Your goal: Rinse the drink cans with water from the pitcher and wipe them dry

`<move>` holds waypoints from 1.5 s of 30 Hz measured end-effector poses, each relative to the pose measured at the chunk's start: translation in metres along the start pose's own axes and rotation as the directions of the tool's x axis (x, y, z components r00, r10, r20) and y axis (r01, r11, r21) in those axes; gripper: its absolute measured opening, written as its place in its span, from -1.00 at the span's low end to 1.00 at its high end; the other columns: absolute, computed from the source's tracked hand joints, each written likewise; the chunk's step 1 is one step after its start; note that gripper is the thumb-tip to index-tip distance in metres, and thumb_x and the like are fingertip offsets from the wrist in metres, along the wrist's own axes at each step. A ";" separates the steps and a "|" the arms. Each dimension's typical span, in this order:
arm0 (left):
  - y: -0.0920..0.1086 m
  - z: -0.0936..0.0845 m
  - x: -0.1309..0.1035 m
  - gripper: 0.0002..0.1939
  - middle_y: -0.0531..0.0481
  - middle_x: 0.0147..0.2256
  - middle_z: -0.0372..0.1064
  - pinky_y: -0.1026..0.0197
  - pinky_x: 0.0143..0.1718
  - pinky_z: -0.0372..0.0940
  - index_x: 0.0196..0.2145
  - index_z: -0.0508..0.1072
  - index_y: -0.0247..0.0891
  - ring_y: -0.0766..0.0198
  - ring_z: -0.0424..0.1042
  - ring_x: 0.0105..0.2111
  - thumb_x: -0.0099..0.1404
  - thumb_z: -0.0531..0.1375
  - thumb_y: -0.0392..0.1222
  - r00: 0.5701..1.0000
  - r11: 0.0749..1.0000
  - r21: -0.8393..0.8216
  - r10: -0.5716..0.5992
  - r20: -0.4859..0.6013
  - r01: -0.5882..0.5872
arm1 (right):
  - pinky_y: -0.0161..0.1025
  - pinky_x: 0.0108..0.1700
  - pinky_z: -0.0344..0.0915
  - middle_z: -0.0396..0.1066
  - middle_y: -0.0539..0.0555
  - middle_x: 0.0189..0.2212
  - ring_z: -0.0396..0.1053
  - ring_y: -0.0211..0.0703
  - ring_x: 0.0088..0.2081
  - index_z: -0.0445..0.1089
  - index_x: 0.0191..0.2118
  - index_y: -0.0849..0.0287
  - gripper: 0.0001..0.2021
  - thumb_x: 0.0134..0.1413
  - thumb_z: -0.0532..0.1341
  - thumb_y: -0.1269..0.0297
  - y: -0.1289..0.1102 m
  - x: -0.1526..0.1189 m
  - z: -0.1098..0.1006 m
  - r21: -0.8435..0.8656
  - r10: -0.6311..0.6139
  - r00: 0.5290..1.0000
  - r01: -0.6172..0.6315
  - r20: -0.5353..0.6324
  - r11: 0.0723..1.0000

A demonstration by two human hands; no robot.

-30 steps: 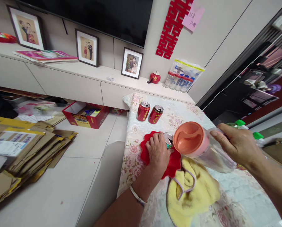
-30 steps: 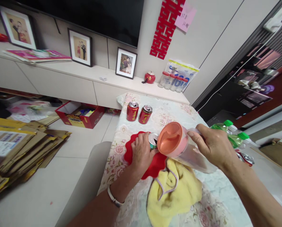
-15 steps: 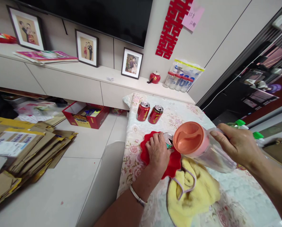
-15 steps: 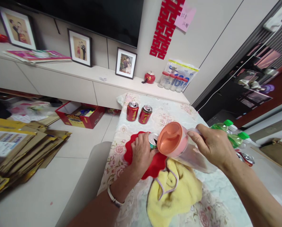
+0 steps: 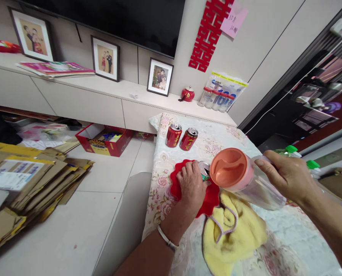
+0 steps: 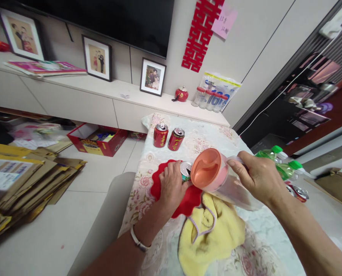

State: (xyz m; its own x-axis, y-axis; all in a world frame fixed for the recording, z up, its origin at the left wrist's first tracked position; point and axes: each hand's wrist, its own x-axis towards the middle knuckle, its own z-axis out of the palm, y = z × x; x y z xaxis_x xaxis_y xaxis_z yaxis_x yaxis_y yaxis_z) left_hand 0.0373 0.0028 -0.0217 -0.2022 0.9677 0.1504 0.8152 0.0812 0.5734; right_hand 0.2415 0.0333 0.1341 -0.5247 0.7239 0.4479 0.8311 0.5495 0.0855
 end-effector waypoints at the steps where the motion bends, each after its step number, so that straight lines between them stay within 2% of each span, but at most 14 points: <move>1: 0.000 0.000 0.000 -0.27 -0.14 0.08 0.39 -0.05 0.05 0.32 0.23 0.26 -0.20 -0.04 0.43 0.08 0.23 0.44 0.02 1.000 1.000 -0.001 0.001 0.000 -0.001 | -0.26 -0.59 0.00 0.05 -0.07 -0.76 0.09 -0.22 -0.72 0.10 -0.53 0.03 -0.44 0.38 -0.07 -0.26 0.000 0.000 0.000 0.000 0.000 1.000 0.000 0.001 1.000; 8: 0.001 -0.001 0.000 -0.27 -0.14 0.09 0.38 -0.08 0.05 0.31 0.23 0.23 -0.23 -0.06 0.42 0.09 0.25 0.43 0.01 1.000 1.000 -0.015 0.000 0.009 0.000 | -0.25 -0.58 -0.02 0.03 -0.07 -0.76 0.08 -0.20 -0.72 0.10 -0.51 0.02 -0.45 0.38 -0.07 -0.25 0.001 0.000 0.001 -0.001 0.000 1.000 0.000 -0.006 1.000; 17: 0.001 -0.001 0.001 -0.23 -0.14 0.12 0.37 -0.08 0.07 0.30 0.25 0.21 -0.19 -0.06 0.41 0.10 0.23 0.44 0.02 1.000 1.000 -0.027 -0.005 0.008 0.005 | -0.27 -0.59 -0.04 0.07 -0.10 -0.76 0.12 -0.23 -0.73 0.11 -0.51 0.05 -0.49 0.44 -0.02 -0.13 0.008 -0.003 0.006 -0.049 -0.079 0.996 0.077 -0.034 0.996; 31: -0.001 0.003 0.001 -0.24 -0.14 0.11 0.36 -0.06 0.05 0.28 0.24 0.20 -0.14 -0.06 0.41 0.09 0.22 0.45 -0.03 1.000 0.999 -0.032 0.005 -0.005 -0.005 | -0.26 -0.58 -0.07 0.02 -0.09 -0.78 0.08 -0.22 -0.73 0.07 -0.52 0.03 -0.45 0.39 -0.06 -0.24 0.002 -0.002 0.003 -0.011 -0.012 1.000 0.012 -0.014 1.000; 36: -0.003 0.007 0.002 -0.28 -0.12 0.09 0.36 -0.02 0.01 0.27 0.22 0.21 -0.12 -0.03 0.41 0.06 0.24 0.43 0.00 0.999 1.000 -0.024 0.015 -0.036 -0.016 | -0.25 -0.56 -0.08 0.04 -0.08 -0.76 0.09 -0.19 -0.71 0.08 -0.51 0.03 -0.48 0.39 -0.05 -0.21 0.004 -0.004 0.006 -0.012 -0.004 1.000 0.004 -0.018 1.000; 45: -0.002 0.006 0.001 -0.25 -0.14 0.09 0.36 -0.03 0.03 0.29 0.24 0.22 -0.18 -0.03 0.41 0.06 0.23 0.44 0.01 1.000 1.000 -0.010 0.009 -0.022 -0.009 | -0.25 -0.58 -0.07 0.03 -0.08 -0.76 0.08 -0.21 -0.72 0.07 -0.51 0.03 -0.48 0.40 -0.05 -0.21 0.005 -0.005 0.006 -0.014 -0.017 1.000 0.016 -0.024 1.000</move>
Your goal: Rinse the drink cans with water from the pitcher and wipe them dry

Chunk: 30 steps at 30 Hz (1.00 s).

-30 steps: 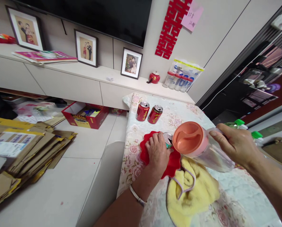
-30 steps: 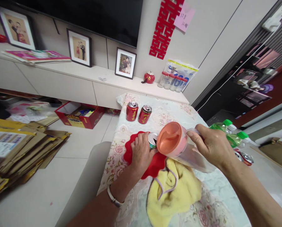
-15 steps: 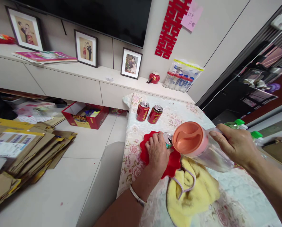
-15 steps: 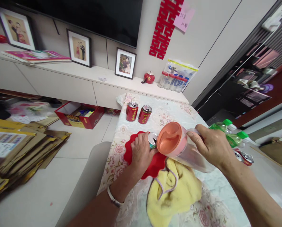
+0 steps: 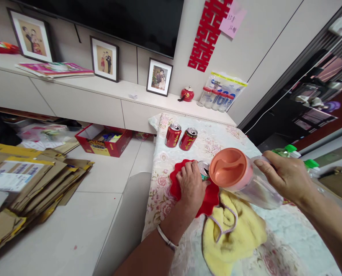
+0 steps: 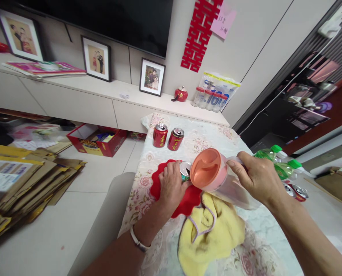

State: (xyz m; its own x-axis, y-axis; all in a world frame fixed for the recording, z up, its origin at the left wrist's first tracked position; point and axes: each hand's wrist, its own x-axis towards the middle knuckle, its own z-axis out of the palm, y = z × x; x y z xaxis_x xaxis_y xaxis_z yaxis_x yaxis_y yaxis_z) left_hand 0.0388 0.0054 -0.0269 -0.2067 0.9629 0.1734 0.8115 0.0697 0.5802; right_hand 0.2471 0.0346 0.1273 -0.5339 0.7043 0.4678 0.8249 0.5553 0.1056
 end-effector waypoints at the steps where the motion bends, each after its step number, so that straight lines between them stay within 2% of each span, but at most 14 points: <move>1: 0.000 0.000 0.000 -0.23 -0.14 0.09 0.36 -0.04 0.03 0.29 0.24 0.21 -0.19 -0.03 0.41 0.06 0.22 0.45 0.02 1.000 1.000 0.000 0.001 0.001 -0.001 | -0.25 -0.57 -0.07 0.03 -0.08 -0.76 0.08 -0.21 -0.72 0.07 -0.51 0.03 -0.48 0.40 -0.04 -0.20 0.000 0.000 0.000 0.003 0.003 1.000 -0.003 0.000 1.000; 7: 0.000 -0.001 0.000 -0.24 -0.12 0.08 0.36 -0.01 0.02 0.28 0.22 0.22 -0.13 -0.03 0.42 0.06 0.20 0.47 0.01 1.000 1.000 0.003 0.004 -0.005 -0.004 | -0.24 -0.57 -0.07 0.02 -0.07 -0.76 0.08 -0.19 -0.72 0.06 -0.50 0.03 -0.49 0.40 -0.05 -0.19 -0.003 0.000 -0.001 0.021 0.016 1.000 -0.017 0.015 1.000; 16: 0.002 -0.007 0.000 -0.22 -0.17 0.15 0.35 -0.12 0.10 0.28 0.27 0.18 -0.25 -0.09 0.38 0.14 0.24 0.44 -0.02 0.997 0.999 -0.036 -0.014 0.074 0.017 | -0.25 -0.59 -0.09 0.02 -0.09 -0.77 0.05 -0.24 -0.74 0.07 -0.51 0.03 -0.49 0.41 -0.03 -0.17 0.000 -0.001 0.002 0.019 -0.022 0.999 0.023 -0.036 1.000; 24: 0.003 -0.010 0.000 -0.24 -0.19 0.18 0.34 -0.13 0.13 0.28 0.28 0.17 -0.25 -0.08 0.37 0.16 0.28 0.41 -0.03 0.995 0.999 -0.029 -0.020 0.097 0.023 | -0.23 -0.57 -0.10 0.01 -0.08 -0.77 0.05 -0.23 -0.73 0.08 -0.52 0.03 -0.50 0.38 0.01 -0.16 0.000 -0.003 0.004 0.058 0.020 0.999 -0.018 -0.032 0.998; 30: 0.003 -0.008 -0.001 -0.25 -0.20 0.16 0.35 -0.12 0.11 0.30 0.28 0.18 -0.25 -0.09 0.39 0.15 0.29 0.40 0.01 0.996 1.000 -0.009 -0.019 0.087 0.020 | -0.26 -0.61 -0.07 0.04 -0.10 -0.78 0.07 -0.25 -0.76 0.09 -0.52 0.03 -0.49 0.44 -0.02 -0.13 0.000 -0.003 0.005 0.001 -0.050 0.997 0.050 -0.065 0.999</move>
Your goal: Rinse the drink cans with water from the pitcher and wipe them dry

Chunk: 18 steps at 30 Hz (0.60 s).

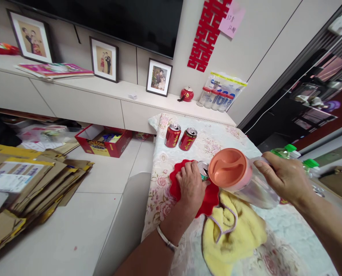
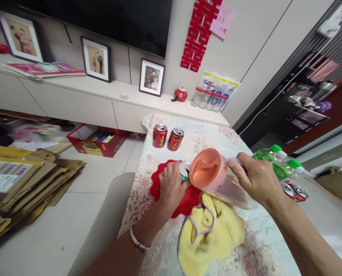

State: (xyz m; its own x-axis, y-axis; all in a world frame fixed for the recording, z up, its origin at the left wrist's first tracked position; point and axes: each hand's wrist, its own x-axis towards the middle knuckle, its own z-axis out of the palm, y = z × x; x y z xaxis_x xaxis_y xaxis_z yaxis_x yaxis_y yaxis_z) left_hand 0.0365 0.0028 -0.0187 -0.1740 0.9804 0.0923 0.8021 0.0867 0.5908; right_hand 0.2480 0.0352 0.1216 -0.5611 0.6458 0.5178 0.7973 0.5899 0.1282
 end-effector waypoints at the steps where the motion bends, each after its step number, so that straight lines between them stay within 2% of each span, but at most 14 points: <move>1: 0.000 0.001 0.000 -0.25 -0.20 0.15 0.35 -0.12 0.10 0.30 0.28 0.18 -0.25 -0.10 0.39 0.14 0.29 0.40 0.01 1.000 1.000 0.002 0.003 -0.003 -0.003 | -0.26 -0.61 -0.06 0.05 -0.11 -0.78 0.09 -0.25 -0.76 0.09 -0.52 0.03 -0.49 0.45 -0.02 -0.12 0.000 0.000 0.000 -0.005 -0.017 1.000 0.017 -0.009 1.000; 6: -0.002 0.002 0.000 -0.26 -0.22 0.16 0.36 -0.14 0.12 0.29 0.28 0.19 -0.27 -0.12 0.38 0.15 0.29 0.41 -0.03 1.000 1.000 -0.002 0.011 0.001 -0.011 | -0.29 -0.63 -0.01 0.09 -0.11 -0.77 0.13 -0.27 -0.76 0.10 -0.51 0.04 -0.49 0.47 -0.04 -0.10 -0.001 -0.002 0.001 -0.018 -0.049 0.998 0.049 -0.031 0.999; 12: -0.001 -0.002 0.001 -0.28 -0.20 0.15 0.35 -0.14 0.07 0.30 0.27 0.20 -0.27 -0.12 0.39 0.13 0.31 0.38 0.01 1.000 1.000 0.011 0.013 -0.004 -0.013 | -0.28 -0.58 -0.01 0.13 -0.10 -0.75 0.15 -0.26 -0.73 0.14 -0.51 0.05 -0.50 0.45 -0.01 -0.09 -0.001 -0.003 0.004 0.020 0.020 0.999 -0.020 -0.026 1.000; 18: -0.001 -0.003 0.001 -0.39 -0.20 0.12 0.37 -0.12 0.04 0.32 0.25 0.21 -0.29 -0.10 0.41 0.11 0.40 0.29 0.02 1.000 0.999 0.031 0.022 -0.011 -0.022 | -0.26 -0.56 -0.04 0.06 -0.11 -0.74 0.07 -0.26 -0.71 0.08 -0.53 0.04 -0.52 0.40 0.03 -0.09 -0.001 -0.003 0.006 0.074 0.108 0.994 -0.107 -0.010 0.991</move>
State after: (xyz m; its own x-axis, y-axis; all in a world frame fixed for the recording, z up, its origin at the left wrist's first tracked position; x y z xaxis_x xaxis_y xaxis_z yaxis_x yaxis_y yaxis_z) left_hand 0.0339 0.0035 -0.0168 -0.1625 0.9801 0.1141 0.8232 0.0709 0.5633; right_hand 0.2473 0.0360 0.1148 -0.4693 0.7013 0.5367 0.8344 0.5511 0.0094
